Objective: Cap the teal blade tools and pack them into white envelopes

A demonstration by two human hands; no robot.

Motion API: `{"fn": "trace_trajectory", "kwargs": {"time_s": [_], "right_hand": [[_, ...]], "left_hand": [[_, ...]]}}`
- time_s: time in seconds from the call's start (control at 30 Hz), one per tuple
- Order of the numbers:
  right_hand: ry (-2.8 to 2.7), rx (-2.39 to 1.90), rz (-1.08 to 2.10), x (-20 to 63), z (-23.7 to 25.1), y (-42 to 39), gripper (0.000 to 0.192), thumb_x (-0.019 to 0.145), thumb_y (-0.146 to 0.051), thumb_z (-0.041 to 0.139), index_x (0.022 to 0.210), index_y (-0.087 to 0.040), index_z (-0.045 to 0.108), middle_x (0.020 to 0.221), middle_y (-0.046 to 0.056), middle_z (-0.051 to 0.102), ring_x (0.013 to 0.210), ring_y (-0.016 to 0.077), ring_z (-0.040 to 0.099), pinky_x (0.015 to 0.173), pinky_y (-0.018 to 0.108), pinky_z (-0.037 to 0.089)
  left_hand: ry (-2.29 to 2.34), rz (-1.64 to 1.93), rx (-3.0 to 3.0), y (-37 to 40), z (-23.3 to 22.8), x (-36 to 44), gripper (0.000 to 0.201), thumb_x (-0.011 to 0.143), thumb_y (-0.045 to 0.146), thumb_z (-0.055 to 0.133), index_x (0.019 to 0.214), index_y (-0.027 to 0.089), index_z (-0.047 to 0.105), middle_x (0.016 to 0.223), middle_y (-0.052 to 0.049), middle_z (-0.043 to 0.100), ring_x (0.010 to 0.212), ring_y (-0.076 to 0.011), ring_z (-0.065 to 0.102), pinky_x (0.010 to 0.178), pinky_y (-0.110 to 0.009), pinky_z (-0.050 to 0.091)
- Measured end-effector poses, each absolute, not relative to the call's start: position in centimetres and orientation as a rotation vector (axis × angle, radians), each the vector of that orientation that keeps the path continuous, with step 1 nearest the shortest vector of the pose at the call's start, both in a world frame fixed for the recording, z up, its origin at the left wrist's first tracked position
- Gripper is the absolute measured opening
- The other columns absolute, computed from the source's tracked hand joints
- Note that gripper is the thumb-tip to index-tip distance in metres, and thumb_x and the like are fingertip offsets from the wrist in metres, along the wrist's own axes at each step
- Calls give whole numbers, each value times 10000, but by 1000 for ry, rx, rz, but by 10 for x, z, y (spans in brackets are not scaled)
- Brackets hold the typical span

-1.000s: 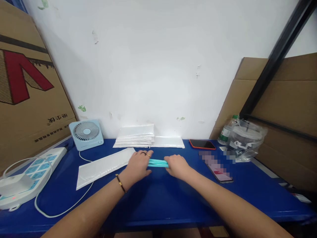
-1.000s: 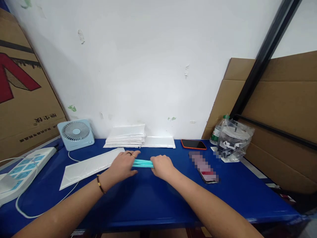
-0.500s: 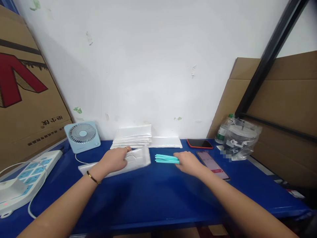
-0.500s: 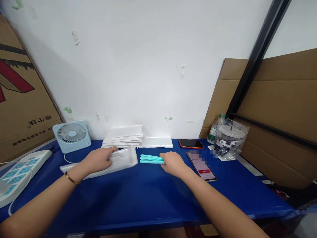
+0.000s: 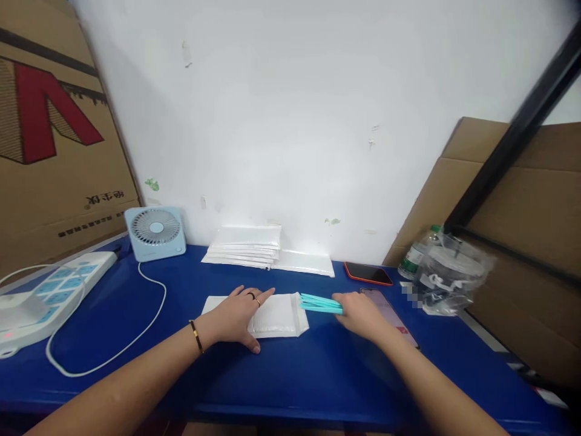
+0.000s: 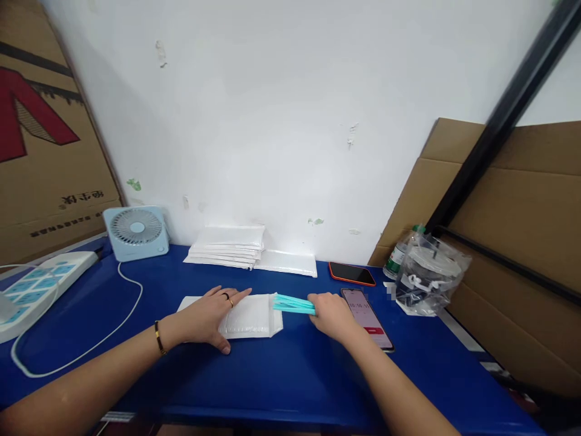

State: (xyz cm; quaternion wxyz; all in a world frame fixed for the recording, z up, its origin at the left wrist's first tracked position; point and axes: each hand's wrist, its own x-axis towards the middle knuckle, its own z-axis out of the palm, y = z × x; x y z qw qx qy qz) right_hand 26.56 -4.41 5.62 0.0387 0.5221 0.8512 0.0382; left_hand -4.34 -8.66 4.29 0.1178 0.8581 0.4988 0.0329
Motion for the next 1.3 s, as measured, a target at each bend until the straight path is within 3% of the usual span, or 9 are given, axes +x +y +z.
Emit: {"fn": "trace_trajectory", "kwargs": {"time_s": [0.13, 0.23, 0.63, 0.97, 1.3], "right_hand": [[2592, 1541, 177, 261, 49, -41, 114, 771, -172, 482, 850, -207, 556, 832, 56, 664, 753, 222, 622, 599, 269, 349], [2589, 1498, 228, 258, 46, -40, 127, 765, -165, 495, 871, -202, 554, 856, 67, 664, 780, 236, 627, 628, 285, 374], [2689, 1266, 313, 228, 64, -42, 147, 729, -173, 506, 857, -199, 573, 829, 71, 664, 746, 257, 636, 622, 313, 418], [2582, 1333, 390, 255, 77, -26, 125, 746, -165, 507, 860, -184, 554, 847, 81, 657, 778, 253, 633, 626, 303, 418], [2635, 1289, 371, 224, 82, -44, 142, 754, -133, 483, 870, -176, 553, 829, 101, 658, 749, 257, 633, 631, 313, 418]], "left_hand": [[1563, 298, 2445, -96, 37, -40, 863, 644, 362, 633, 1402, 215, 247, 1306, -109, 477, 1167, -283, 458, 1004, -396, 316], [1602, 394, 2425, -96, 36, -39, 797, 655, 320, 610, 1381, 235, 292, 1299, -85, 485, 1121, -264, 492, 969, -366, 358], [1409, 542, 2446, -89, 36, -23, 742, 680, 283, 587, 1366, 260, 302, 1317, -44, 475, 1094, -238, 494, 961, -351, 360], [1361, 578, 2423, -89, 35, -46, 758, 658, 278, 617, 1355, 267, 322, 1313, -40, 471, 1077, -242, 488, 951, -352, 366], [1344, 681, 2415, -89, 35, -27, 720, 681, 257, 600, 1347, 272, 326, 1284, -36, 480, 1077, -230, 488, 939, -344, 380]]}}
